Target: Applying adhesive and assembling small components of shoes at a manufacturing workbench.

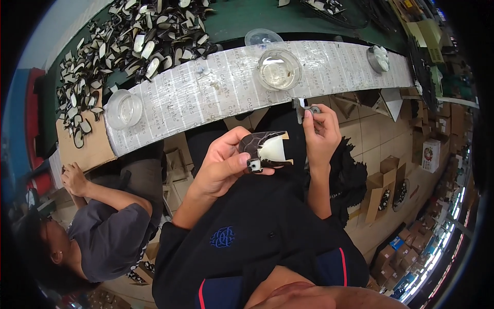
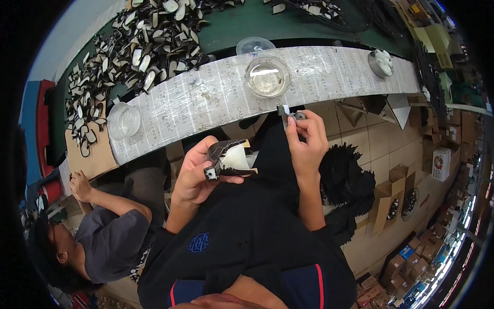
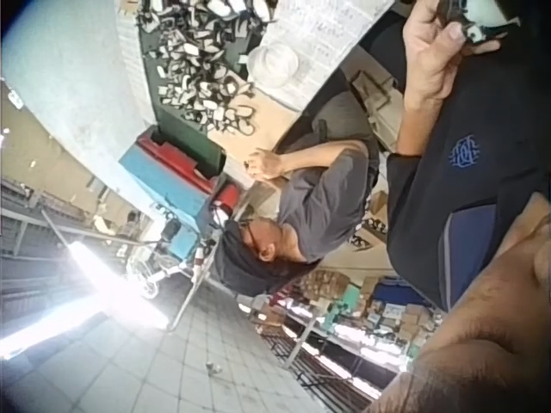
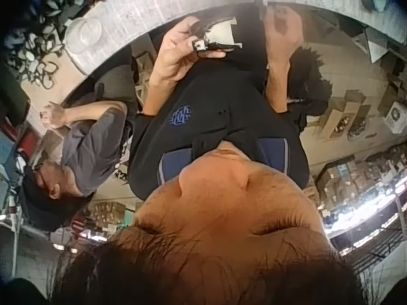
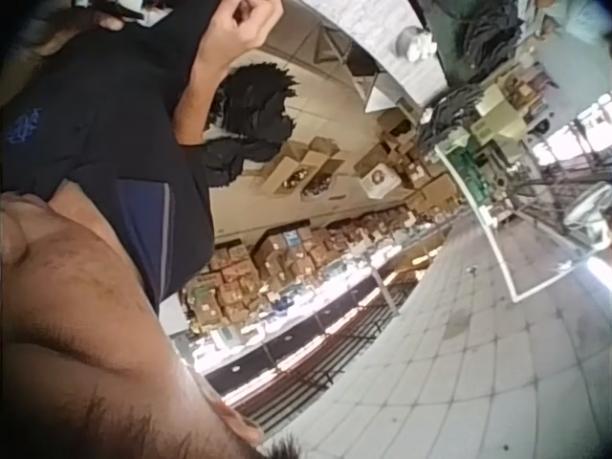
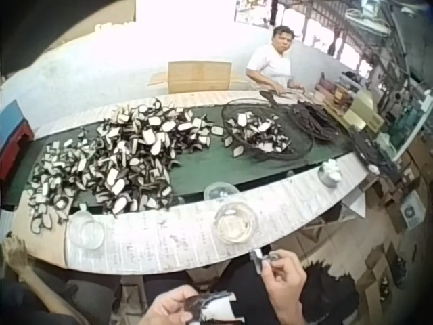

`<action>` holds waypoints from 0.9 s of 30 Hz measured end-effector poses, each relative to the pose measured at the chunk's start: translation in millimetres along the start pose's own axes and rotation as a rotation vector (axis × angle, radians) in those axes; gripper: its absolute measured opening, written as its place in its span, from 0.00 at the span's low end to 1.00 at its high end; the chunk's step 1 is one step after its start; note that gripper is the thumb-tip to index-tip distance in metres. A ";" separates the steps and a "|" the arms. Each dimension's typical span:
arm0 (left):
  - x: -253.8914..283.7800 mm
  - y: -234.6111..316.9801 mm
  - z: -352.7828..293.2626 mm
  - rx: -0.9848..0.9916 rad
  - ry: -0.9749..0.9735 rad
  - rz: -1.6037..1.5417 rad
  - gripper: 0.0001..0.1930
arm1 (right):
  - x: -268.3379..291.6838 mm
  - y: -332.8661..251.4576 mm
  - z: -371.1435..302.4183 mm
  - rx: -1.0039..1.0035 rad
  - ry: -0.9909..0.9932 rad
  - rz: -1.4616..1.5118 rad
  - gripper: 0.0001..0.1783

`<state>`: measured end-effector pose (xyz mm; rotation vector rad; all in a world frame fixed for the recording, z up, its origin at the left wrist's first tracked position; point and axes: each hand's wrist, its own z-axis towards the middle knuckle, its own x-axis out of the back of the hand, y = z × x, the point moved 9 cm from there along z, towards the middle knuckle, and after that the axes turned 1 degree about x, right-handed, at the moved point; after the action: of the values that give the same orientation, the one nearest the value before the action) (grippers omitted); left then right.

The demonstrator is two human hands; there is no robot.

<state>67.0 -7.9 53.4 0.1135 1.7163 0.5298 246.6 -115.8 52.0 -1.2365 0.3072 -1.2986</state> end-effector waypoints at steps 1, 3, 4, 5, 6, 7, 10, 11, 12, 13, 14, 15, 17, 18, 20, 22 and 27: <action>0.6 0.4 1.7 -0.006 0.010 0.008 0.13 | 0.4 -1.1 0.7 0.007 -0.004 0.007 0.07; 0.4 0.7 3.3 -0.012 0.023 0.019 0.12 | -0.5 -1.1 1.3 0.003 -0.013 0.015 0.06; -0.1 1.4 4.1 -0.030 0.028 0.035 0.12 | -1.2 -0.9 1.5 0.003 -0.025 0.022 0.06; -1.0 2.9 5.0 -0.047 0.030 0.051 0.12 | 0.5 -2.1 2.4 0.001 -0.021 0.020 0.06; -1.3 2.7 5.7 -0.044 0.027 0.052 0.12 | 3.1 -4.3 3.0 0.001 -0.009 0.038 0.06; 0.5 2.8 6.0 -0.043 0.043 0.088 0.12 | 5.2 -5.8 3.0 0.002 0.003 0.056 0.06; 6.0 2.9 7.5 -0.037 0.054 0.145 0.13 | 9.3 -6.2 3.7 -0.008 0.036 0.084 0.06; 7.1 3.2 8.3 -0.033 0.055 0.165 0.13 | 9.7 -6.1 4.4 -0.006 0.041 0.088 0.06; 6.3 3.7 9.0 -0.032 0.052 0.173 0.13 | 8.7 -5.3 4.7 -0.006 0.036 0.093 0.06; 6.8 3.5 9.3 -0.025 0.072 0.152 0.13 | 7.9 -4.6 4.8 -0.008 0.031 0.100 0.06; 7.6 4.4 10.0 -0.018 0.092 0.136 0.13 | 7.4 -3.9 4.4 -0.006 0.042 0.109 0.06; 7.2 5.0 11.2 -0.016 0.088 0.152 0.13 | 5.9 0.1 3.4 -0.040 0.042 0.144 0.06; 13.7 0.6 12.3 0.037 0.121 0.091 0.15 | 5.2 3.7 4.3 -0.082 0.060 0.192 0.06; 14.2 1.1 13.7 0.048 0.120 0.111 0.15 | 4.9 3.1 5.8 -0.093 0.050 0.212 0.07; 7.6 3.5 20.4 0.048 0.061 0.073 0.16 | 6.6 4.6 8.5 -0.107 0.066 0.245 0.07; 6.7 -0.1 29.0 0.065 0.023 0.125 0.20 | 11.2 3.8 14.2 -0.084 0.068 0.224 0.07; 33.4 -1.6 86.7 0.047 0.220 0.245 0.23 | 33.2 16.8 19.1 -0.085 0.123 0.172 0.08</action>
<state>142.4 27.3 12.0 0.3120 1.9427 0.7037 281.5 -137.4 60.5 -1.1765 0.5503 -1.2244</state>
